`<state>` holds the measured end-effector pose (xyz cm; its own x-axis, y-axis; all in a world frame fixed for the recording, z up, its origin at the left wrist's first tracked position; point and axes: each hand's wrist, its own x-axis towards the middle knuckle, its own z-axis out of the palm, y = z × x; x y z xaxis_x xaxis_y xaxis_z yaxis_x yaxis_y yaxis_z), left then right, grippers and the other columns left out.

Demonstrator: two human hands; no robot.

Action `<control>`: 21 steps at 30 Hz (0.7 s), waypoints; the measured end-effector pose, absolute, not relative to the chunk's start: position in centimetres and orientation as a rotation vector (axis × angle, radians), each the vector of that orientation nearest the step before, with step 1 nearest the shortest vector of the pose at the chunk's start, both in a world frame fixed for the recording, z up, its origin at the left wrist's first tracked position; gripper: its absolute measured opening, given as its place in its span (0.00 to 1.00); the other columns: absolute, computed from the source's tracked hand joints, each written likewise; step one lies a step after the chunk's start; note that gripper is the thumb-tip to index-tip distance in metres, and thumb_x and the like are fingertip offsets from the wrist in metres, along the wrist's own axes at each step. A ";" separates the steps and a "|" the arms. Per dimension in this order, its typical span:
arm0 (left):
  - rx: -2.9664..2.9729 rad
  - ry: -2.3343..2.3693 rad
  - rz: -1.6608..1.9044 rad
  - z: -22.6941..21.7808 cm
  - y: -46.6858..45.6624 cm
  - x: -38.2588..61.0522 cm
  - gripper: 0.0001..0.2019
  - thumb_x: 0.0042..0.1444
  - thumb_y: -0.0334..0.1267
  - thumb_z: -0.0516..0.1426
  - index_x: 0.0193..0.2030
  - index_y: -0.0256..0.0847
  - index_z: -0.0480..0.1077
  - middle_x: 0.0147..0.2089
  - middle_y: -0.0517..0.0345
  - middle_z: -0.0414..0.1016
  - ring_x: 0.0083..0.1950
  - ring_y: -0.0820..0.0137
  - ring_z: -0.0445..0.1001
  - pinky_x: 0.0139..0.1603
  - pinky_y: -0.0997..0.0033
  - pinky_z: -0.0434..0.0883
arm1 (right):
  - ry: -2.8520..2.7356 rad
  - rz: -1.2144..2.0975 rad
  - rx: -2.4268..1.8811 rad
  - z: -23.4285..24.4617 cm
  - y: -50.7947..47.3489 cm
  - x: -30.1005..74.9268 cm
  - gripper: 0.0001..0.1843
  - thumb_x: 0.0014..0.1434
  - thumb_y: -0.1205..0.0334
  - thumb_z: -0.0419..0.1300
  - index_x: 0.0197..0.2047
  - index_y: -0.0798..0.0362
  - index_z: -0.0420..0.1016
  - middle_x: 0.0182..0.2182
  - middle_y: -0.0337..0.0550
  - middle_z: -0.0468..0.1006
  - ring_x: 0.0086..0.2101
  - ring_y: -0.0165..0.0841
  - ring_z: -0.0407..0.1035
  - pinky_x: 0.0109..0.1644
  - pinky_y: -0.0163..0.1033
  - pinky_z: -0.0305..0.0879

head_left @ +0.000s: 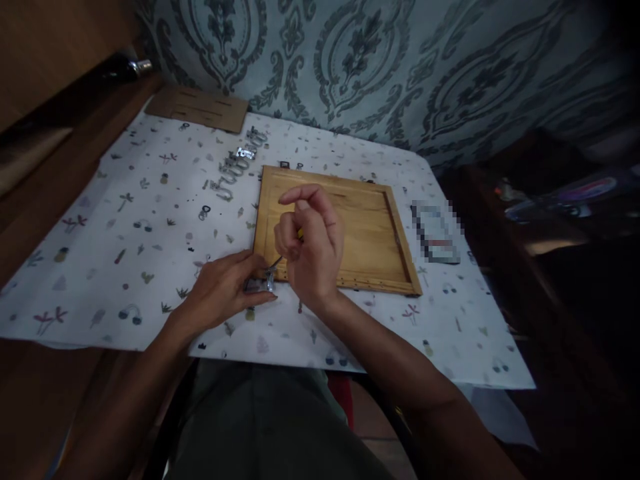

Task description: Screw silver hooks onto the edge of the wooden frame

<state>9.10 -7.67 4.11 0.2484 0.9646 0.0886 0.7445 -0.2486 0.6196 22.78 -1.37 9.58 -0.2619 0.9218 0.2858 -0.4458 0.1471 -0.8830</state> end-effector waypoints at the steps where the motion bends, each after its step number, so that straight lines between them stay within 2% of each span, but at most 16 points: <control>1: 2.073 1.547 0.648 4.0 -7.7 9.1 0.21 0.59 0.55 0.64 0.49 0.41 0.72 0.42 0.58 0.77 0.40 0.64 0.77 0.37 0.68 0.68 | -1.176 1.368 -0.598 9.5 -1.8 22.6 0.11 0.70 0.50 0.55 0.38 0.47 0.66 0.15 0.24 0.48 0.15 0.24 0.42 0.19 0.31 0.44; 5: 2.087 1.533 0.673 3.8 -7.6 9.0 0.20 0.60 0.56 0.63 0.48 0.41 0.71 0.42 0.58 0.78 0.40 0.63 0.77 0.38 0.68 0.68 | -1.117 1.243 -0.684 9.3 -2.7 22.2 0.14 0.69 0.45 0.56 0.38 0.46 0.65 0.17 0.26 0.50 0.17 0.26 0.45 0.21 0.33 0.47; 12: 2.120 1.550 0.665 4.0 -7.6 9.0 0.19 0.59 0.55 0.64 0.45 0.42 0.72 0.39 0.60 0.76 0.37 0.65 0.76 0.35 0.69 0.67 | -1.313 1.460 -0.640 9.4 -1.5 23.8 0.26 0.68 0.39 0.55 0.33 0.52 0.79 0.21 0.34 0.62 0.23 0.28 0.56 0.28 0.36 0.56; 18: 2.118 1.569 0.636 4.1 -7.5 9.2 0.17 0.57 0.49 0.67 0.46 0.42 0.72 0.40 0.60 0.77 0.38 0.65 0.76 0.36 0.68 0.68 | -1.479 1.590 -0.463 9.6 0.1 24.9 0.27 0.67 0.45 0.60 0.21 0.53 0.71 0.26 0.38 0.71 0.29 0.27 0.65 0.37 0.35 0.63; 21: 2.105 1.569 0.643 4.1 -7.5 9.3 0.17 0.57 0.47 0.68 0.47 0.43 0.73 0.41 0.60 0.78 0.41 0.64 0.78 0.38 0.68 0.70 | -1.466 1.643 -0.390 9.4 0.3 24.9 0.29 0.68 0.46 0.59 0.19 0.53 0.66 0.24 0.38 0.72 0.26 0.26 0.65 0.34 0.35 0.63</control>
